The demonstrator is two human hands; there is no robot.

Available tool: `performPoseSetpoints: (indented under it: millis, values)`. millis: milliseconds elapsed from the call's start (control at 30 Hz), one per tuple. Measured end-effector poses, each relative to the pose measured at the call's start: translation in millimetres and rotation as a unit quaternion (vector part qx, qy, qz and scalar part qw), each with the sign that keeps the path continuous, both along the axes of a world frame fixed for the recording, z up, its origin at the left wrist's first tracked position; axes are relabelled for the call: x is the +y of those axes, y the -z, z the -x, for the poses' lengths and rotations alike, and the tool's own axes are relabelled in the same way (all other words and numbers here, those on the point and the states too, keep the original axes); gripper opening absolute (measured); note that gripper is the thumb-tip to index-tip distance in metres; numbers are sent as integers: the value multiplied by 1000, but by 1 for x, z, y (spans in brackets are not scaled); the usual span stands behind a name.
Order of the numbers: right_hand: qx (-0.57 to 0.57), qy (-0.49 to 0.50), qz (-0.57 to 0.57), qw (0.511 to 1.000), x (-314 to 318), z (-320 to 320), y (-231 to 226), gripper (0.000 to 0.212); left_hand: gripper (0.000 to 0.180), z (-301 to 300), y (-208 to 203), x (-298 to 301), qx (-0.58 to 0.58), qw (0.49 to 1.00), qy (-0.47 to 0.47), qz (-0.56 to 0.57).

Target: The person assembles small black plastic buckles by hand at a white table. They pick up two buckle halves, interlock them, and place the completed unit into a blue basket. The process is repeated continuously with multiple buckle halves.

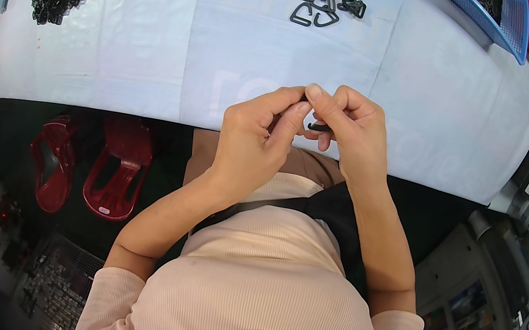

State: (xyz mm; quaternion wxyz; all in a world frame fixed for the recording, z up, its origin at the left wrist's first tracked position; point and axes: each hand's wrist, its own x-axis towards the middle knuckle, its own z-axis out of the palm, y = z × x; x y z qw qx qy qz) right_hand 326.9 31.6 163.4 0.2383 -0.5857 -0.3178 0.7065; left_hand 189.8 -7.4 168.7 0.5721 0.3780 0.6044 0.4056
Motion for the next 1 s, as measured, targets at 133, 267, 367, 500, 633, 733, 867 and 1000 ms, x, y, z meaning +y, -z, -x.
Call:
performPoseSetpoints:
  millis: [133, 267, 367, 500, 633, 733, 867, 1000]
  values:
    - [-62, -6, 33, 998, 4, -3, 0, 32, 22, 5, 5, 1, -60, 993, 55, 88]
    - [-119, -9, -102, 988, 2, -33, 1, 21, 25, 13, 6, 4, -108, 983, 33, 142]
    - [-209, -79, -258, 940, -5, -39, -6, 25, 27, 15, 5, 4, -104, 985, 33, 137]
    - [-232, -178, -474, 830, -13, -27, -9, 30, 27, 16, 1, 5, -144, 977, 36, 155]
    - [-216, -151, -502, 824, -15, -23, -2, 27, 22, 17, -5, 6, -170, 970, 26, 169]
    - [-201, -163, -505, 823, -17, -25, 0, 29, 19, 18, -6, 4, -153, 978, 16, 138]
    - [-193, -61, -373, 905, -20, -20, -3, 31, 18, 15, -6, 1, -143, 986, -17, 88]
    - [-224, -72, -396, 888, -22, -17, -11, 29, 23, 16, -7, 1, -149, 985, -24, 88]
